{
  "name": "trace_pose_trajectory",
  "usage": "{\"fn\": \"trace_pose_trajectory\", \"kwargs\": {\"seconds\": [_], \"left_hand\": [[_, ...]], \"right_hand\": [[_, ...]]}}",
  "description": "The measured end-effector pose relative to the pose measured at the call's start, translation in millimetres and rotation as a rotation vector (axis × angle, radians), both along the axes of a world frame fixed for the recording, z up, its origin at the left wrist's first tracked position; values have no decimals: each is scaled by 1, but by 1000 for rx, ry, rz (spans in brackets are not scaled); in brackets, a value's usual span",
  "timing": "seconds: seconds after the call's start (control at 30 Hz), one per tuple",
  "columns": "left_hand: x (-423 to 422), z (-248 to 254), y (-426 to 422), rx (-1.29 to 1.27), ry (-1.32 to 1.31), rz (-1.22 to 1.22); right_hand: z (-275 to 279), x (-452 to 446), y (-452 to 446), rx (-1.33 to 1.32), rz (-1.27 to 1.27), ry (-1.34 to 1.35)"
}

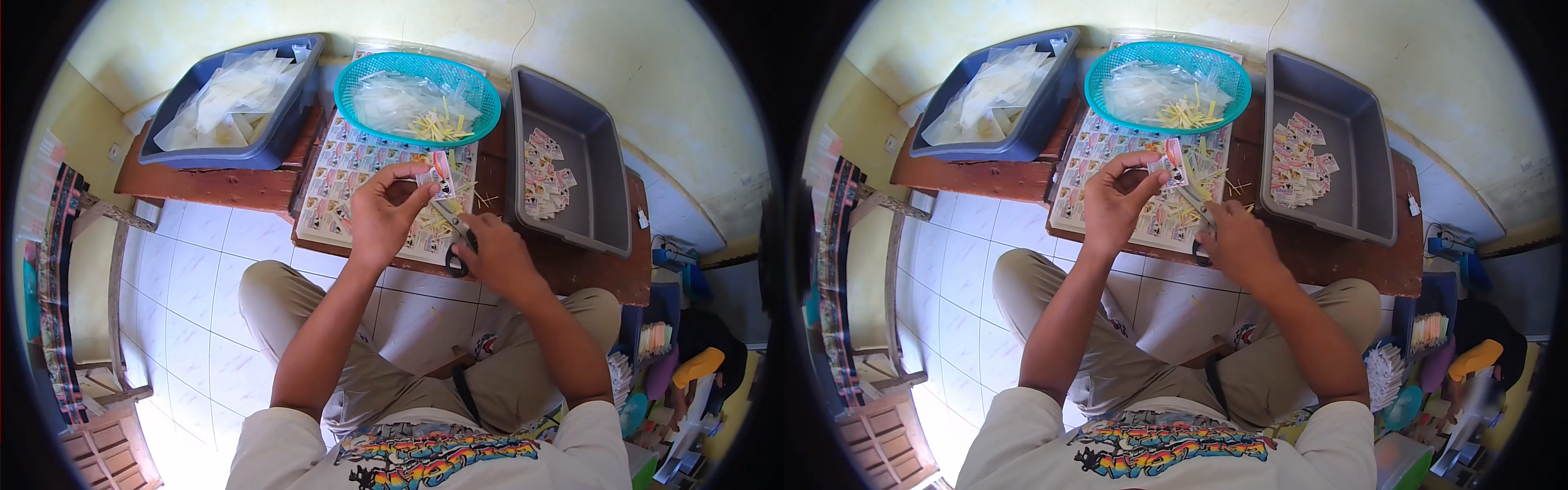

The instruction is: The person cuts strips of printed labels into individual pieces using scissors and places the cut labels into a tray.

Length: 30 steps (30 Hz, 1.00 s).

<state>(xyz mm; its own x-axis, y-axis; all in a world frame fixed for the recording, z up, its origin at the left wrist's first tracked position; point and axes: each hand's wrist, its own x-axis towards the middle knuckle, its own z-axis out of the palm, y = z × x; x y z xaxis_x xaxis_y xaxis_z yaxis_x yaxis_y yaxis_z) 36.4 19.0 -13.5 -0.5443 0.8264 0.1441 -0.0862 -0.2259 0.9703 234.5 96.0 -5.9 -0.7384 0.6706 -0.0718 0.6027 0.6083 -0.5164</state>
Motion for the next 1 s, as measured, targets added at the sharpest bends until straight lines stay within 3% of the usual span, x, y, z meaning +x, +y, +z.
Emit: {"fn": "trace_pose_trajectory", "kwargs": {"seconds": [0.03,0.17,0.37,0.43,0.67,0.77,0.87,0.93,1.0], "left_hand": [[1,0,0,15,-22,-4],[3,5,2,-9,-8,-1],[7,8,4,-6,-9,-16],[6,9,2,-11,-1,-24],[1,4,1,-53,-15,-16],[-2,4,3,-11,-36,-3],[-5,5,1,-25,-95,-3],[-7,8,0,-37,-61,9],[-8,7,3,-37,-81,20]], "right_hand": [[-4,2,-6,94,25,-155],[-19,-2,-15,93,35,-337],[-43,-3,-12,172,14,-218],[-38,-5,-9,53,2,-220],[-42,6,1,56,8,-142],[-31,18,7,19,85,72],[-5,22,6,-116,154,153],[8,18,-2,-373,12,249],[11,19,-4,-393,17,289]]}}
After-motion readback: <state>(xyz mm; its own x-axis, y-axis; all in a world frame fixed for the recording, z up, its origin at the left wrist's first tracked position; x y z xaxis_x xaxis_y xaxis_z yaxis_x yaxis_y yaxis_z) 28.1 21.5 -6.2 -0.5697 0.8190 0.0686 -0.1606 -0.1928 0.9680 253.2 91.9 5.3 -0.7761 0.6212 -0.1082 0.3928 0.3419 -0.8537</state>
